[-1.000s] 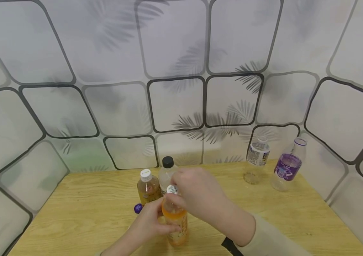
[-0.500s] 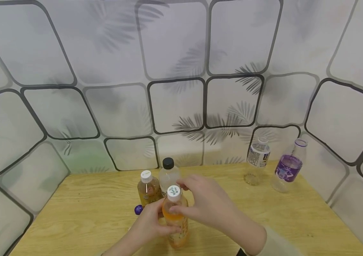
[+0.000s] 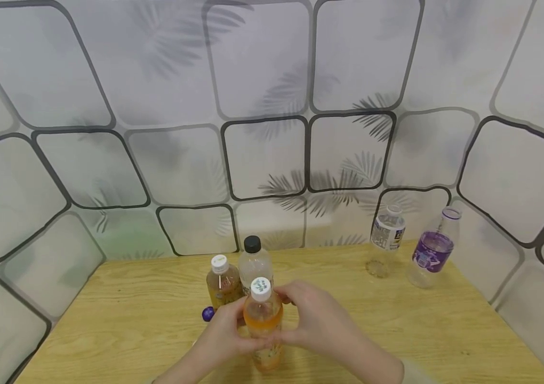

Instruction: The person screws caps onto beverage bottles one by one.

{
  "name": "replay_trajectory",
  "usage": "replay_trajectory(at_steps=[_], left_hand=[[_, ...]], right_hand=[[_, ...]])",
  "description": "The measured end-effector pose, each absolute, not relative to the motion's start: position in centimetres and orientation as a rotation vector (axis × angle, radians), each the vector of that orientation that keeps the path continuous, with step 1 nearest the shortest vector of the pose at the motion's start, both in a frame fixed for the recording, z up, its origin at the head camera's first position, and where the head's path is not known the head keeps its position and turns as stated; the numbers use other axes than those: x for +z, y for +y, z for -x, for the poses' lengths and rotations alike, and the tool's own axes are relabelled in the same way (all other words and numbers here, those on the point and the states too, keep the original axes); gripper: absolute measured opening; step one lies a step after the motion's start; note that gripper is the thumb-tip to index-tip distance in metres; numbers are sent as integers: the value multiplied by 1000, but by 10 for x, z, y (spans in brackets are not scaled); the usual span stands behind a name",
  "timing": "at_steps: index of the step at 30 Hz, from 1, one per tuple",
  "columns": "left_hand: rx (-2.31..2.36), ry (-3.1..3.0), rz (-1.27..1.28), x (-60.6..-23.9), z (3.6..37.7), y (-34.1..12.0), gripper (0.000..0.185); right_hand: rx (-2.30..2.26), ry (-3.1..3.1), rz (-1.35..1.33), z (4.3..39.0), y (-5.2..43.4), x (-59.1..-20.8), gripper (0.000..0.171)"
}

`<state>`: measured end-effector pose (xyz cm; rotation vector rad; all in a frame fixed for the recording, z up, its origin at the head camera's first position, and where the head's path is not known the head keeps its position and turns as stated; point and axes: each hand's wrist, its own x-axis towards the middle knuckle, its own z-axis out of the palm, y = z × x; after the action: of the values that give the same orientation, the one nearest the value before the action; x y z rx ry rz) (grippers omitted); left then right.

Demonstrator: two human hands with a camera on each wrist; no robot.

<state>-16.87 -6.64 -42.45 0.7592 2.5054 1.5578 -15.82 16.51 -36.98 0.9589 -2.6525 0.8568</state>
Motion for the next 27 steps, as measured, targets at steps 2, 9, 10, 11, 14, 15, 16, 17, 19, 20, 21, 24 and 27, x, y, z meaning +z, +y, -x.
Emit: replay_trajectory(at_steps=[2, 9, 10, 11, 14, 15, 16, 17, 19, 20, 21, 24, 27], left_hand=[[1555, 2509, -758, -425, 169, -66, 59], [1542, 2518, -741, -425, 169, -66, 60], [1542, 2518, -741, -425, 169, -66, 60], [1544, 2517, -741, -425, 169, -66, 60], [1552, 2515, -744, -425, 168, -66, 59], [1554, 2516, -744, -425, 168, -66, 59], [1557, 2516, -748, -425, 168, -66, 59], [1559, 2517, -750, -425, 168, -66, 58], [1559, 2525, -758, -426, 168, -66, 58], [1559, 2527, -760, -426, 168, -66, 58], [1559, 2530, -763, -426, 168, -66, 58], [1552, 2536, -767, -425, 167, -66, 59], [1529, 2555, -773, -423, 165, -67, 59]], right_hand=[[862, -2646, -964, 158, 165, -375, 62], [858, -2659, -974, 159, 165, -387, 59], [868, -2667, -971, 159, 165, -387, 59], [878, -2674, -968, 159, 164, -387, 59], [933, -2692, -956, 160, 164, -387, 56], [950, -2694, -952, 160, 164, -387, 54], [960, -2695, -946, 161, 164, -387, 53], [970, -2695, -939, 161, 163, -387, 52], [989, -2688, -925, 161, 163, -388, 51], [992, -2682, -922, 161, 162, -389, 50], [998, -2675, -921, 161, 162, -390, 51], [1030, -2644, -917, 160, 160, -392, 51], [1037, -2607, -932, 158, 158, -394, 50]])
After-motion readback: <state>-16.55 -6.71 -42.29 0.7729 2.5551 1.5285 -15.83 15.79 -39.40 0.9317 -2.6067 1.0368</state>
